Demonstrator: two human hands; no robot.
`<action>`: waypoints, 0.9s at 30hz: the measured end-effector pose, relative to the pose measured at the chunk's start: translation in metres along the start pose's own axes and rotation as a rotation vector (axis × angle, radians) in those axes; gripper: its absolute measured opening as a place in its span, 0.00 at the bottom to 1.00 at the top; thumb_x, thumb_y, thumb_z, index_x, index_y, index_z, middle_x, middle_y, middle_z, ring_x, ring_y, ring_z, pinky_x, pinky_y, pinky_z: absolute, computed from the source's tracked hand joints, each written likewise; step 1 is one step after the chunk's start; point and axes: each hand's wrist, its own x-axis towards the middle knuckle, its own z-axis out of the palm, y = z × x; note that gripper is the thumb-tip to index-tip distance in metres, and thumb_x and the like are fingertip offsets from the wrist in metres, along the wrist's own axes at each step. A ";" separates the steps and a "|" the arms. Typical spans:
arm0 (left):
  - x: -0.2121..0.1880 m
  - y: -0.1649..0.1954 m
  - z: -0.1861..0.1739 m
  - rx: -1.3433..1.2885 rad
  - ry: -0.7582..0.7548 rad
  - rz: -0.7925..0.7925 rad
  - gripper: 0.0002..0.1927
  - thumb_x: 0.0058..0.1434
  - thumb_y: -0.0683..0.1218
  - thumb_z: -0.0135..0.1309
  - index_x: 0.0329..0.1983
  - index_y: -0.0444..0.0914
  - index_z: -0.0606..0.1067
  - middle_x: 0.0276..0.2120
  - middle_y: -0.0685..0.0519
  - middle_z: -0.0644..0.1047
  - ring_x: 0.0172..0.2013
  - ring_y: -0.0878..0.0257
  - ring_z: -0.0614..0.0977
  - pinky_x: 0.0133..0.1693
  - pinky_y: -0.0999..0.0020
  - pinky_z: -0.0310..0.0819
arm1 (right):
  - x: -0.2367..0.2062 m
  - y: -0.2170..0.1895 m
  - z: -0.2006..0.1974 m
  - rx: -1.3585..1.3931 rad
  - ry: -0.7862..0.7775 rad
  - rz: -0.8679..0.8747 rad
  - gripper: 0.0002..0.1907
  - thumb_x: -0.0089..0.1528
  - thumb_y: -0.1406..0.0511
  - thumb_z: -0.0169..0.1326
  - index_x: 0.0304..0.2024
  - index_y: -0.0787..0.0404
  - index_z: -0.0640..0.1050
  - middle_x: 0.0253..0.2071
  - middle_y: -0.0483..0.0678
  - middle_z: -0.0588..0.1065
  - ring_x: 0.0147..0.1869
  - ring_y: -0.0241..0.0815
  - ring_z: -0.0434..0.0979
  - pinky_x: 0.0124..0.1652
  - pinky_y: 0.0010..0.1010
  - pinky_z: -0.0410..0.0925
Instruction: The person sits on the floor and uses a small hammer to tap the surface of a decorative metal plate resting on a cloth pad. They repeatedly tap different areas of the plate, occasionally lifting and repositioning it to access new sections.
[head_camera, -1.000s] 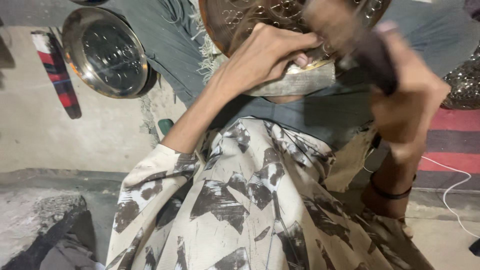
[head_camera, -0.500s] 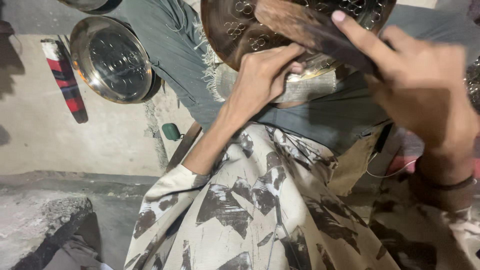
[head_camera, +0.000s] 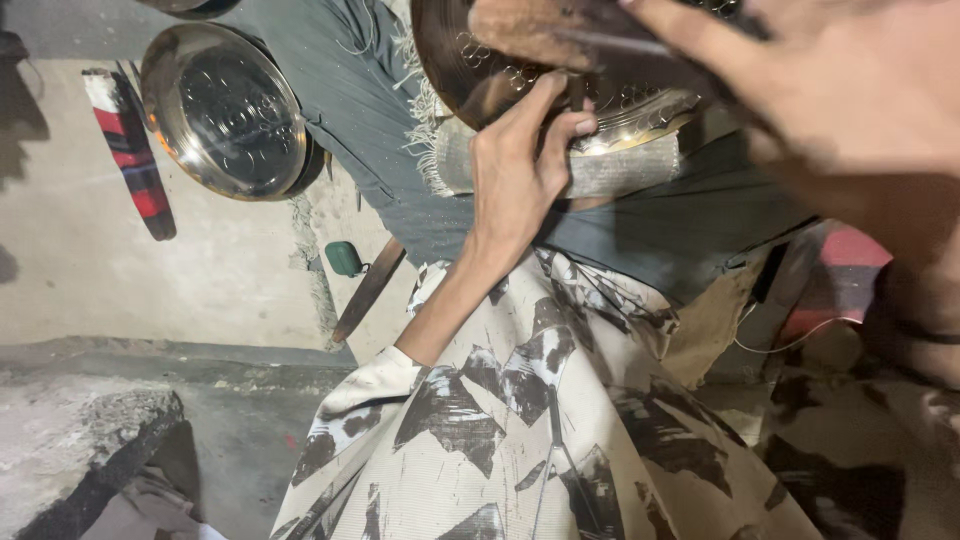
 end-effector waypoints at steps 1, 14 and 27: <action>0.000 -0.001 0.000 0.013 0.000 -0.012 0.18 0.64 0.37 0.59 0.57 0.35 0.76 0.38 0.45 0.84 0.38 0.57 0.88 0.41 0.66 0.81 | -0.001 -0.001 0.000 0.050 0.045 0.021 0.39 0.62 0.72 0.60 0.75 0.51 0.67 0.43 0.51 0.75 0.30 0.45 0.72 0.30 0.34 0.65; 0.015 -0.030 0.002 -0.011 -0.169 0.297 0.17 0.65 0.34 0.57 0.57 0.38 0.74 0.43 0.47 0.84 0.40 0.59 0.89 0.42 0.68 0.84 | -0.025 -0.017 0.006 0.243 0.040 0.290 0.34 0.60 0.68 0.63 0.68 0.56 0.70 0.37 0.54 0.76 0.34 0.51 0.78 0.32 0.38 0.68; 0.053 -0.028 -0.013 -0.001 -0.563 0.625 0.15 0.64 0.37 0.61 0.54 0.35 0.75 0.36 0.42 0.81 0.37 0.46 0.85 0.39 0.57 0.79 | -0.057 -0.073 0.053 0.303 0.570 0.577 0.41 0.63 0.75 0.63 0.73 0.67 0.57 0.64 0.67 0.68 0.67 0.61 0.72 0.66 0.41 0.67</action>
